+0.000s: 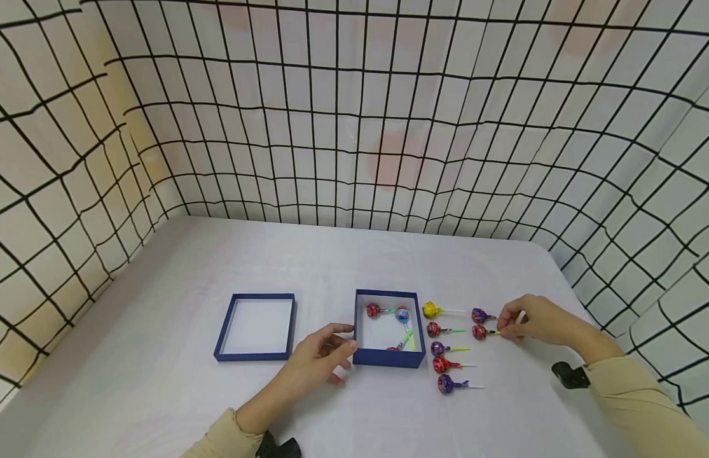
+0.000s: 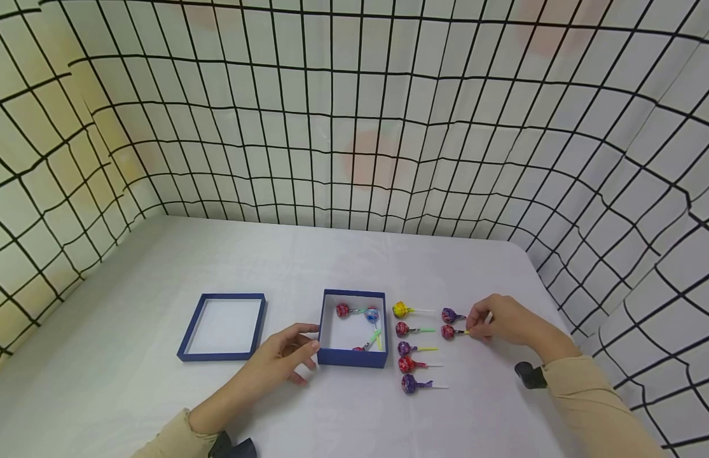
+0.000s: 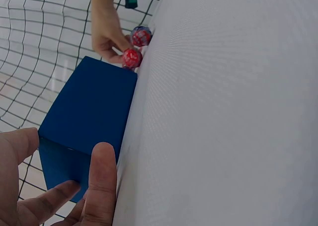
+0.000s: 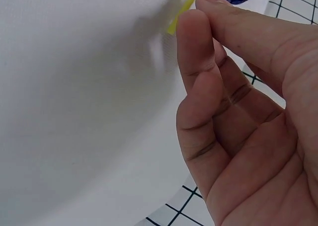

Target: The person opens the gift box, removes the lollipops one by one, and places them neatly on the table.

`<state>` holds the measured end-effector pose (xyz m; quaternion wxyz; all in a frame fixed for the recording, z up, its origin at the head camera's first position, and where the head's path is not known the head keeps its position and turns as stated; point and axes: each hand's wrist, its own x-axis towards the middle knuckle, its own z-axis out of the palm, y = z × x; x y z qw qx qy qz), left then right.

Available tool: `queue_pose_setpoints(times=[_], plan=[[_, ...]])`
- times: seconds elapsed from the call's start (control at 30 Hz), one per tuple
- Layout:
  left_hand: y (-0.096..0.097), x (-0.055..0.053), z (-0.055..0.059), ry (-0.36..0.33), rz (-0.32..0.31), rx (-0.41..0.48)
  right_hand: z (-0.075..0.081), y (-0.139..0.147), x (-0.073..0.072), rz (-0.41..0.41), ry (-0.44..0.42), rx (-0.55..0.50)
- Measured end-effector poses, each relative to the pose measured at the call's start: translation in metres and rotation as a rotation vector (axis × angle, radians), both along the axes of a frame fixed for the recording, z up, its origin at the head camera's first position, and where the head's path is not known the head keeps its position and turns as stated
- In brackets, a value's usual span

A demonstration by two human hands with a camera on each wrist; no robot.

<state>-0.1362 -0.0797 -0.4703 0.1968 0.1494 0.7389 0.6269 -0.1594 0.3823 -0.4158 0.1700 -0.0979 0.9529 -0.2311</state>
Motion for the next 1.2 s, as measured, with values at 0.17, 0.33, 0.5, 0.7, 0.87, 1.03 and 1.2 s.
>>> queue_pose_setpoints(times=[0.17,0.33,0.5,0.7,0.87,1.03,1.2], plan=[[0.000,0.000,-0.001,0.001,0.004,-0.003,0.006,-0.001,-0.001,0.004,-0.004,-0.021],[-0.001,0.000,-0.001,0.004,0.004,0.003,0.018,-0.004,-0.003,0.027,-0.008,-0.026],[-0.002,0.000,0.000,0.005,0.003,0.002,0.037,-0.020,-0.007,0.074,0.017,-0.019],[-0.003,-0.001,0.000,0.005,0.006,0.000,0.065,-0.058,-0.015,0.133,0.043,-0.007],[-0.003,-0.001,0.000,0.000,0.003,0.003,0.084,-0.099,-0.020,0.186,0.042,0.006],[-0.003,0.001,0.001,0.005,-0.002,0.005,0.090,-0.136,-0.024,0.257,-0.002,-0.018],[-0.003,0.001,0.001,0.011,-0.011,0.003,0.083,-0.166,-0.026,0.326,-0.071,-0.028]])
